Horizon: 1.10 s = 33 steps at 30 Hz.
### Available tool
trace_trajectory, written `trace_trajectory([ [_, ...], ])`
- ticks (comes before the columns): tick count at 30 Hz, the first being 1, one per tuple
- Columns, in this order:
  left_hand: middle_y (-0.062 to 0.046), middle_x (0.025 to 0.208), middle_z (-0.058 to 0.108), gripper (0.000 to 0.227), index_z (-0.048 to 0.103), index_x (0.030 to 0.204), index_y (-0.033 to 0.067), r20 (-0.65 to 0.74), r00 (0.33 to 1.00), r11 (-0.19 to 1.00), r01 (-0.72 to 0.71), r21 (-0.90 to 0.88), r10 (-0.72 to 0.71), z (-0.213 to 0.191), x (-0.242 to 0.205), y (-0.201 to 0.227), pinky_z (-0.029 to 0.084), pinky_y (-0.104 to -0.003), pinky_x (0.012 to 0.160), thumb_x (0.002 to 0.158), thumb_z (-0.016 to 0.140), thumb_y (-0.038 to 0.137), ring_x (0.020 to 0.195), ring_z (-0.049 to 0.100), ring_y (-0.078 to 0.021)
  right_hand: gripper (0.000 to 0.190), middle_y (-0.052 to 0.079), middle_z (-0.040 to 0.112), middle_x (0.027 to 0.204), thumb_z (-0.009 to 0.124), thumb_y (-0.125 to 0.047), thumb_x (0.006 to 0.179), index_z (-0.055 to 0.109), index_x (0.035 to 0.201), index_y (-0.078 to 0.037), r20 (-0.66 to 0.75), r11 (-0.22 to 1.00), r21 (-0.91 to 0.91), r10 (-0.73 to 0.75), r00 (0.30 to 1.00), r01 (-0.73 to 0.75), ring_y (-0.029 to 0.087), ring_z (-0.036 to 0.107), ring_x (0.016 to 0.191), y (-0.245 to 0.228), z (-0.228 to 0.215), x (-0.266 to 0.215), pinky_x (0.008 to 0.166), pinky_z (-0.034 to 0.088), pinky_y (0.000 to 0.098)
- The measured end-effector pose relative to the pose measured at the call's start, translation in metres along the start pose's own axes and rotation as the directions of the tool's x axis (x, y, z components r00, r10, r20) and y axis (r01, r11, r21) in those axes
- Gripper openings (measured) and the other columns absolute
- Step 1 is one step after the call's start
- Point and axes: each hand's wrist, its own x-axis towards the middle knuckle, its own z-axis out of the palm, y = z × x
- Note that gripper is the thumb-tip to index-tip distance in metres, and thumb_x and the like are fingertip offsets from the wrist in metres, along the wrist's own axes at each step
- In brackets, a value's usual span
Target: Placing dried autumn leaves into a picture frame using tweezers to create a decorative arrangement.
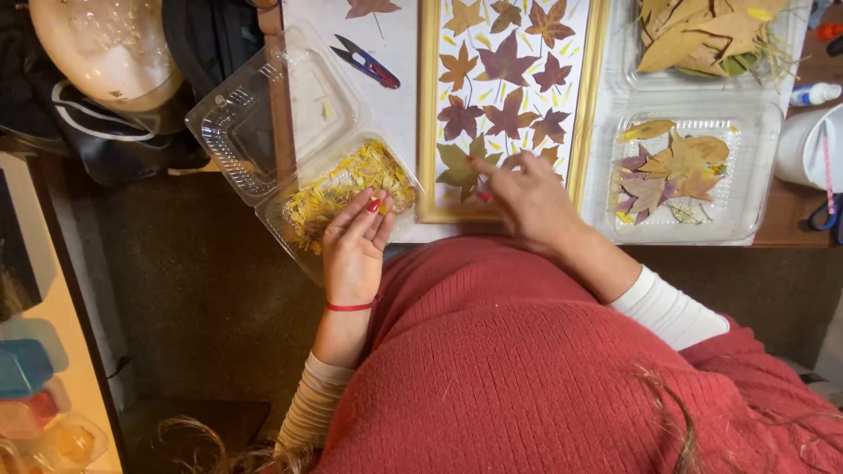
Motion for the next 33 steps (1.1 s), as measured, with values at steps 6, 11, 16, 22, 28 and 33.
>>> trace_trajectory([
  [6,-0.021,0.126,0.07,0.031,0.062,0.131,-0.0061,0.087,0.995,0.997,0.047,0.066,-0.052,0.022,0.009,0.002,0.061,-0.036,0.098,0.1,0.058,-0.004,0.115,0.07,-0.0275,0.014,0.011,0.063,0.106,0.062,-0.015,0.107,0.062,0.1,-0.003,-0.131,0.952,0.155,0.286,0.949,-0.265,0.026,0.054,0.091,0.034,-0.007,-0.025,0.084,0.046,0.0411],
  [11,-0.022,0.13,0.069,0.033,0.061,0.133,-0.0055,0.15,0.985,0.989,0.064,0.135,-0.085,0.059,0.008,0.011,0.06,-0.035,0.098,0.101,0.058,-0.002,0.118,0.07,-0.0269,0.029,0.009,0.057,0.089,0.056,-0.027,0.117,0.062,0.101,-0.004,-0.035,0.559,0.705,0.641,0.767,-0.436,0.015,0.052,0.072,0.054,0.002,-0.04,0.067,0.042,0.0307],
  [16,-0.024,0.136,0.066,0.034,0.058,0.139,-0.0076,0.328,0.936,0.979,0.07,0.191,-0.131,0.085,0.005,0.007,0.06,-0.037,0.104,0.107,0.054,0.001,0.124,0.069,-0.0296,0.017,0.008,0.07,0.098,0.063,-0.022,0.111,0.062,0.113,-0.006,0.234,-0.149,0.972,0.663,0.711,-0.181,0.011,0.064,0.079,0.023,-0.025,-0.026,0.068,0.051,0.024],
  [22,-0.023,0.137,0.066,0.035,0.058,0.14,-0.0075,0.409,0.889,0.973,0.14,0.186,-0.206,0.094,-0.001,0.001,0.06,-0.035,0.105,0.107,0.054,0.003,0.124,0.069,-0.0264,0.023,0.007,0.071,0.107,0.07,-0.002,0.106,0.058,0.126,-0.004,0.192,0.0,0.969,0.631,0.752,-0.248,0.012,0.068,0.095,-0.001,-0.033,-0.025,0.08,0.054,0.0243],
  [28,-0.021,0.131,0.07,0.038,0.059,0.138,-0.0085,0.346,0.915,0.945,0.094,0.313,-0.206,0.104,-0.011,-0.009,0.061,-0.031,0.099,0.101,0.064,-0.001,0.118,0.071,-0.024,0.035,0.01,0.072,0.11,0.072,0.002,0.106,0.049,0.133,-0.003,0.098,0.155,0.957,0.62,0.778,-0.244,0.017,0.073,0.1,-0.012,-0.028,-0.019,0.079,0.056,0.0257],
  [33,-0.019,0.126,0.073,0.037,0.061,0.135,-0.0085,0.307,0.936,0.924,0.043,0.381,-0.17,0.105,-0.014,-0.016,0.062,-0.028,0.094,0.099,0.067,0.0,0.114,0.073,-0.0213,0.038,0.013,0.073,0.105,0.073,0.005,0.106,0.048,0.133,-0.002,0.051,0.201,0.956,0.602,0.797,-0.214,0.018,0.075,0.095,-0.012,-0.025,-0.021,0.074,0.057,0.0239],
])
